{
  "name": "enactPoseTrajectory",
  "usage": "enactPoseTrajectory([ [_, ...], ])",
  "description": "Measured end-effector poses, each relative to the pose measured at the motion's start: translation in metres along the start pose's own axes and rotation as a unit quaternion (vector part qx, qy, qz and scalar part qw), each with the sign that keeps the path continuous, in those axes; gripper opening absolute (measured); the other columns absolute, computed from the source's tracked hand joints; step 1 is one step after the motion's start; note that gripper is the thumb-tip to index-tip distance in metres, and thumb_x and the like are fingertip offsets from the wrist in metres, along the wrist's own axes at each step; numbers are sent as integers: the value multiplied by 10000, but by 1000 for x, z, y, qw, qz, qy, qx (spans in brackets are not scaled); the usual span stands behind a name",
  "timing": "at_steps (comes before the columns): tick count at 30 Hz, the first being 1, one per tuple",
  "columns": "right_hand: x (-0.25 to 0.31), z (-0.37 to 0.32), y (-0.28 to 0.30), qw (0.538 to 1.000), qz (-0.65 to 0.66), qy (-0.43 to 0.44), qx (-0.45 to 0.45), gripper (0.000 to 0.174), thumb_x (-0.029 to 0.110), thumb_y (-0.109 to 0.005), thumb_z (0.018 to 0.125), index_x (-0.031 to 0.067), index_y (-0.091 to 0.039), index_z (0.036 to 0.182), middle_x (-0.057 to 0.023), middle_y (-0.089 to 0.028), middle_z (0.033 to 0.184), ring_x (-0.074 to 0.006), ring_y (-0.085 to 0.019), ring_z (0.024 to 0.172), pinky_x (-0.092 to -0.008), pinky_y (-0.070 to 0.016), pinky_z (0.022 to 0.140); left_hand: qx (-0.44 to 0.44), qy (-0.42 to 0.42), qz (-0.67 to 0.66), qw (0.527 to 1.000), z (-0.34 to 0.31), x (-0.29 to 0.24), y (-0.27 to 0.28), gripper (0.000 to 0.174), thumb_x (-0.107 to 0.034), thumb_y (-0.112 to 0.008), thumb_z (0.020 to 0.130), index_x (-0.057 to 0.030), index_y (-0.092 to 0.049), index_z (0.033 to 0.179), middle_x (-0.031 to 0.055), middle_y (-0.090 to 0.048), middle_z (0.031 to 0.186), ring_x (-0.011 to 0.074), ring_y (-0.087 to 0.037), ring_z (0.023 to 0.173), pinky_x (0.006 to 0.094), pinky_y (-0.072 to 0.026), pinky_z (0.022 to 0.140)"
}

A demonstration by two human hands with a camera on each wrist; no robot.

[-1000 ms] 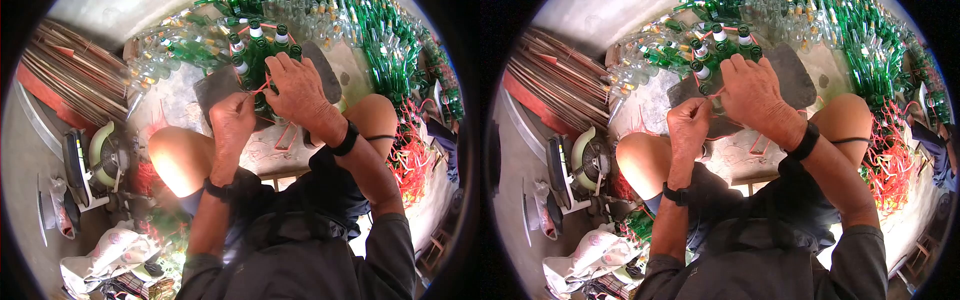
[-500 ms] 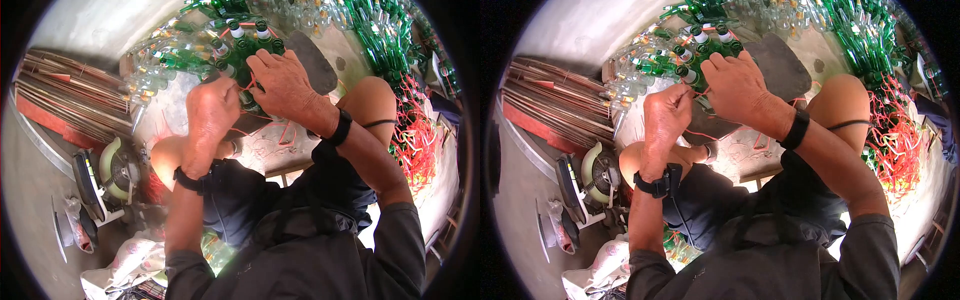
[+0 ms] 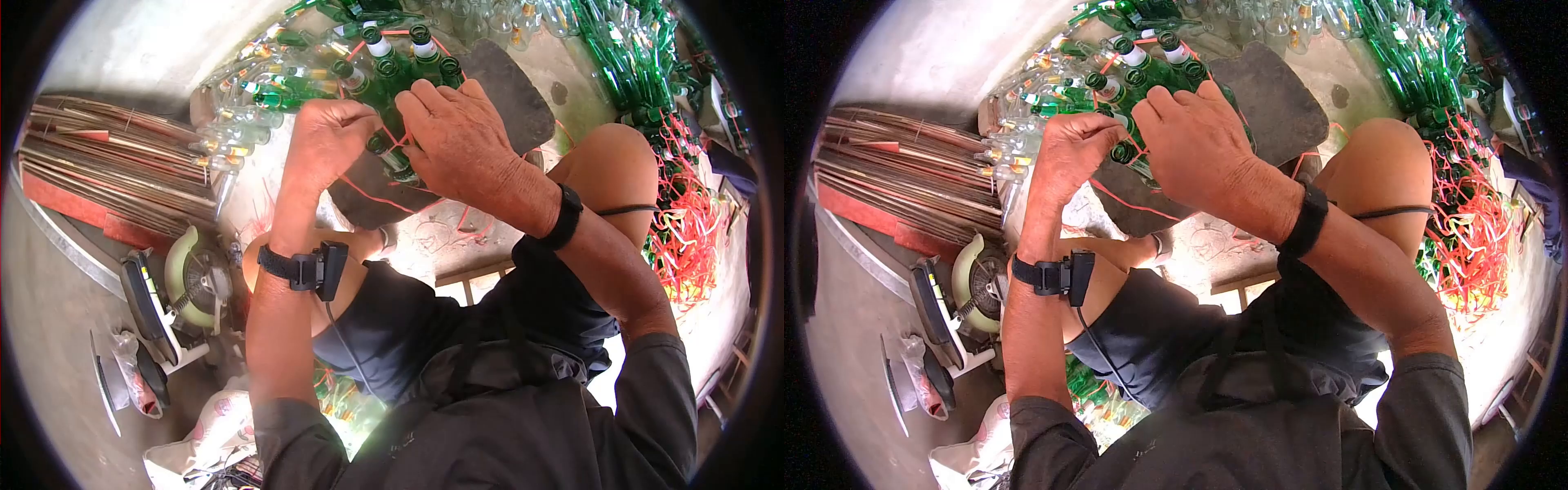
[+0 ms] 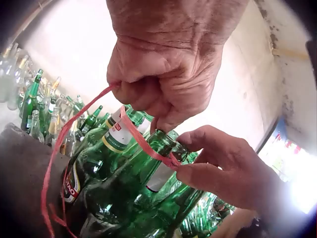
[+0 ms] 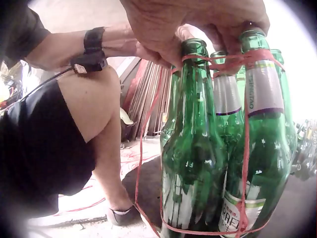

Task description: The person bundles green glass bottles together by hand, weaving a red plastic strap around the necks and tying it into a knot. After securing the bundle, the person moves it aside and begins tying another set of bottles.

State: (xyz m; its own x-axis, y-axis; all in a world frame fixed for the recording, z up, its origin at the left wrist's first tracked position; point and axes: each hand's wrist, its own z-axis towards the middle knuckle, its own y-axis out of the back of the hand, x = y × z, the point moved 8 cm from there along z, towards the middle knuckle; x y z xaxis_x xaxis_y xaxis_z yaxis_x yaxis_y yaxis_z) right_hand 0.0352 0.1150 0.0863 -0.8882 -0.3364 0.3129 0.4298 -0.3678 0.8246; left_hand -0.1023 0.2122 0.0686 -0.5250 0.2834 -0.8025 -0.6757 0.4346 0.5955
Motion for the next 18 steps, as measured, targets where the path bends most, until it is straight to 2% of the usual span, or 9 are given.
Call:
enactPoseTrajectory([
  [2, 1, -1, 1, 1000, -2, 3, -7, 196, 119, -688, 822, 95, -617, 1003, -65, -622, 972, -264, -655, 913, -424, -409, 846, 2, 11, -1, 1000, 0, 3, 3, 115, -76, -765, 884, 8, -823, 938, 29, -752, 726, 58, -619, 669, 271, -507, 612],
  [4, 0, 0, 1, 1000, 3, 3, -7, 196, 118, -689, 821, 94, -616, 1002, -65, -622, 968, -265, -654, 910, -423, -410, 843, 18, 68, -17, 997, -1, 13, 2, 126, -66, -759, 885, 15, -827, 952, 44, -765, 753, 76, -632, 670, 267, -508, 621],
  [6, -1, -1, 1, 1000, 8, 2, -9, 196, 117, -690, 820, 94, -616, 1000, -65, -621, 964, -265, -653, 906, -422, -411, 840, 3, 73, -22, 997, -6, 21, -1, 133, -68, -757, 888, 25, -825, 954, 50, -766, 762, 79, -636, 679, 265, -509, 627],
  [8, -2, -2, 0, 1000, 18, 9, -6, 358, 180, -760, 802, 71, -564, 1081, -88, -569, 965, -294, -635, 929, -429, -416, 823, -13, 77, -27, 997, -9, 29, -2, 141, -71, -755, 891, 34, -822, 957, 56, -767, 771, 82, -640, 689, 262, -511, 633],
  [10, -3, -3, -1, 1000, 13, 9, -10, 369, 183, -763, 800, 69, -569, 1092, -87, -571, 968, -291, -638, 936, -428, -417, 825, -14, 92, -47, 995, -12, 33, -4, 143, -40, -756, 926, 4, -834, 1037, 4, -754, 824, 53, -590, 722, 231, -457, 634],
  [11, -3, -3, -1, 1000, 7, 8, -15, 380, 186, -766, 799, 67, -574, 1104, -87, -573, 970, -289, -640, 943, -428, -418, 826, -16, 90, -46, 995, -15, 34, -5, 143, -40, -756, 926, 4, -834, 1037, 4, -754, 824, 53, -590, 722, 231, -457, 634],
  [14, -4, -5, 0, 999, 16, 22, -31, 402, 197, -771, 791, 61, -590, 1123, -88, -577, 966, -290, -640, 924, -432, -422, 808, -97, 133, -92, 982, -27, 35, -4, 150, -34, -742, 930, 1, -834, 1043, -24, -718, 823, 55, -580, 724, 219, -441, 635],
  [17, -3, -4, 3, 998, 21, 38, -40, 403, 207, -765, 788, 54, -602, 1123, -88, -581, 956, -293, -637, 894, -439, -425, 786, -148, 121, -109, 975, -37, 40, -5, 167, -33, -728, 939, 1, -827, 1069, -17, -730, 873, 55, -582, 747, 213, -438, 649],
  [18, -2, -4, 3, 999, 13, 39, -33, 395, 209, -753, 789, 50, -611, 1122, -89, -583, 948, -295, -634, 871, -444, -427, 773, -147, 131, -146, 969, -41, 40, -5, 166, -12, -730, 917, 39, -803, 1057, 52, -772, 948, 92, -655, 835, 250, -524, 755],
])
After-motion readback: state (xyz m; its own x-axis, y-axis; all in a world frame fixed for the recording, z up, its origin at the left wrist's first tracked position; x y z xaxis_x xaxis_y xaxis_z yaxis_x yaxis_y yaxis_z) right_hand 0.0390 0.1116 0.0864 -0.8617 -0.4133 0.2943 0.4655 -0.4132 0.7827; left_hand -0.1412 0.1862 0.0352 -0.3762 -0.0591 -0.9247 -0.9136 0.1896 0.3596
